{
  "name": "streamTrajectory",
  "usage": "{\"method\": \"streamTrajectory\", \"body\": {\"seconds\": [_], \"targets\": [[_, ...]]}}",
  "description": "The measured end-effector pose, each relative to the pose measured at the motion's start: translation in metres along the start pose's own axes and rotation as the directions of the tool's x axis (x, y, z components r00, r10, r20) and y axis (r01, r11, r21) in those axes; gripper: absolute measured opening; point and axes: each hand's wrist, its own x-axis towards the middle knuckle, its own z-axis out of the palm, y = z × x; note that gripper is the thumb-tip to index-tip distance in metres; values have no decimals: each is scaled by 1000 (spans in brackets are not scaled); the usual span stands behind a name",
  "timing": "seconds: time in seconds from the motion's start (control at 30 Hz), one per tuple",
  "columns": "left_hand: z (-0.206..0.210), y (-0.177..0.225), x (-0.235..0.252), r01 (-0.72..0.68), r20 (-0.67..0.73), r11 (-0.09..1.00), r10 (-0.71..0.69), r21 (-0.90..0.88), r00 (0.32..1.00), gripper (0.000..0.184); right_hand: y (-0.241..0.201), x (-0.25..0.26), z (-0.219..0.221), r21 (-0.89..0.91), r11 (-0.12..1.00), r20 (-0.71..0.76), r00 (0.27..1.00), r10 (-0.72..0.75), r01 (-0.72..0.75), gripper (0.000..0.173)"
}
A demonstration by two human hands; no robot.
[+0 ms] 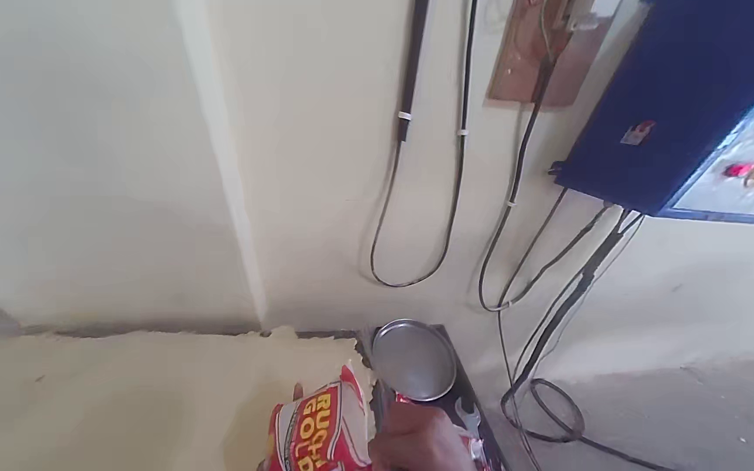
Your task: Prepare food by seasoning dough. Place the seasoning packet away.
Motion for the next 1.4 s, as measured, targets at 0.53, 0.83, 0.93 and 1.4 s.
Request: {"method": "streamTrajectory", "body": {"seconds": [0.53, 0.83, 0.93, 1.4], "targets": [[-109, -66, 140, 397, 135, 838, -473, 374, 871, 38, 123, -126, 71, 270, 676, -336, 591, 734, -686, 13], [-81, -97, 164, 486, -225, 688, -439, 538, 870, 40, 162, -167, 125, 514, 243, -114, 216, 970, -822, 20], [-61, -110, 160, 474, -383, 708, -302, 523, 873, 38, 166, -165, 124, 517, 206, -69, 200, 977, -831, 22], [-26, -142, 189, 257, -507, 776, 92, 575, 857, 45, 172, -160, 128, 509, 123, 86, 193, 978, -852, 23]]}}
